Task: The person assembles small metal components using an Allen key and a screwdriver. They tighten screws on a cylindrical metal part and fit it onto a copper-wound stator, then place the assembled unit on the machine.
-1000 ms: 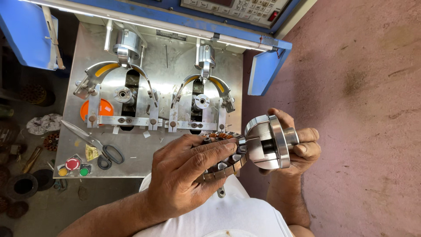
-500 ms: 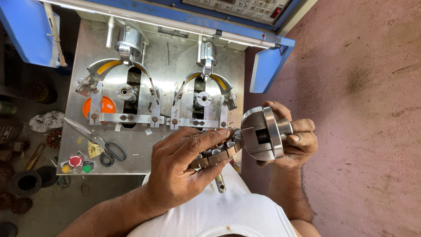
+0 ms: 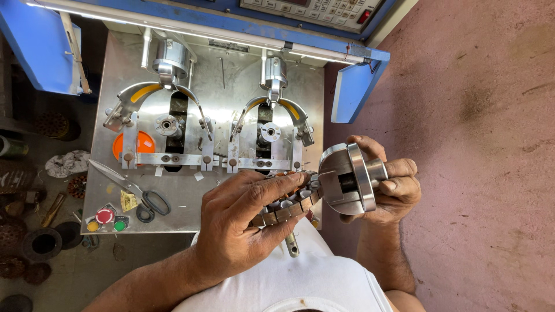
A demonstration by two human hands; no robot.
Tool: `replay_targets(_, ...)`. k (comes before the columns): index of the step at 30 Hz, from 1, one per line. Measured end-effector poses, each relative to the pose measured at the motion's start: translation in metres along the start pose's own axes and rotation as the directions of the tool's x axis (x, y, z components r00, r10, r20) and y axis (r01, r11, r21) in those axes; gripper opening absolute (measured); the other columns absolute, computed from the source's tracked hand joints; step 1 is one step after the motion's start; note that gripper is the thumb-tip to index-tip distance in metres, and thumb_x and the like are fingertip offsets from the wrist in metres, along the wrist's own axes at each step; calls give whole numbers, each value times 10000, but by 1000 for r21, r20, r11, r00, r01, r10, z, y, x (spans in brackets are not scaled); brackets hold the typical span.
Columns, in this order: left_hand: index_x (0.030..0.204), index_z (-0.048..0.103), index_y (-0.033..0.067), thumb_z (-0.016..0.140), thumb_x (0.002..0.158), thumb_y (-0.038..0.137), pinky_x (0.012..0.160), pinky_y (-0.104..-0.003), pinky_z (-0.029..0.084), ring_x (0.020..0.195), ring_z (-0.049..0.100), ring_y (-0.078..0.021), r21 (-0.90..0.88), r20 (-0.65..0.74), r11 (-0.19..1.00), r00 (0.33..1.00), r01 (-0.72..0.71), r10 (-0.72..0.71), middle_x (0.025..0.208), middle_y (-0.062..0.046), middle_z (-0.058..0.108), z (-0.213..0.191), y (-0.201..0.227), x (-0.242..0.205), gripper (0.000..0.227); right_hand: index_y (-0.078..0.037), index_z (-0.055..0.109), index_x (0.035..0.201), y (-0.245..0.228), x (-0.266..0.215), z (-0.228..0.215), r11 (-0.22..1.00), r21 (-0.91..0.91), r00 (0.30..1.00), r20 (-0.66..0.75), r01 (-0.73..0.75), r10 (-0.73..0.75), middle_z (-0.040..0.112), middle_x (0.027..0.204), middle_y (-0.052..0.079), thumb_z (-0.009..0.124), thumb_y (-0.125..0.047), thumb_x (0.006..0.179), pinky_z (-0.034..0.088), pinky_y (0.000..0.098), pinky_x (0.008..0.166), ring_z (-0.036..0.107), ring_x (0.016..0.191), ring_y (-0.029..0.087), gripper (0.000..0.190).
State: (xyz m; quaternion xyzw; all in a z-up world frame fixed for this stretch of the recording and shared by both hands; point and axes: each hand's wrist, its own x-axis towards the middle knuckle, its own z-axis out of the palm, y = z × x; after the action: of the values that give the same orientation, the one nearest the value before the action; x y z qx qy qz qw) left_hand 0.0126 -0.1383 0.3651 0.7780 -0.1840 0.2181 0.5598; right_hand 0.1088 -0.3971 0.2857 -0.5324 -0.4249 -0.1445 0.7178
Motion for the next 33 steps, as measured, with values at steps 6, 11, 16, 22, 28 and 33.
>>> replay_targets(6,1376,584,92,916,820,125,868,-322,644,1098,750,-203,-3,30,998,998,-57,57,1270,-57,742,-3,2,1,648,-261,663,1310,-4,-2,-1,998,-38,999,-5,53,-53,624,1183,-76,936,-278,659,521,596,1200,641,1294,319,706)
replay_targets(11,1365,593,90,913,828,126,861,-312,643,1081,751,-191,-24,38,999,999,-36,37,1251,-54,748,-2,1,1,626,-269,674,1294,-4,-4,-2,995,-76,998,-26,58,-60,634,1145,-92,919,-316,656,528,576,1170,693,1176,196,685)
replay_targets(16,1300,643,103,896,834,143,779,-295,642,956,756,-119,-85,26,993,997,81,-79,1172,-48,784,6,-14,-10,531,-269,680,1256,-3,-8,3,994,-111,998,-69,-10,2,628,1140,-89,928,-347,661,558,599,1129,673,1250,272,649)
replay_targets(22,1166,703,106,835,859,175,705,-297,735,870,816,-129,-284,-108,872,891,398,-442,1048,-55,817,10,-70,-49,341,-194,691,1342,11,-40,-5,996,14,931,-355,-90,89,695,1185,15,927,-333,708,655,309,901,721,1084,165,691)
replay_targets(28,1122,701,69,834,849,96,828,-329,669,909,748,-150,-620,-293,535,463,574,-837,1038,-74,757,-2,-145,-109,305,-120,577,1403,23,-71,10,487,868,645,-317,-97,695,563,1493,269,859,-172,921,654,314,916,569,1391,430,561)
replay_targets(33,1128,706,92,828,870,108,763,-302,624,891,718,-141,-673,-387,458,252,581,-887,1040,-48,752,-5,-192,-165,286,23,510,1474,21,-86,20,306,949,585,-205,-77,784,474,1523,305,762,-230,966,646,301,928,460,1465,434,621)
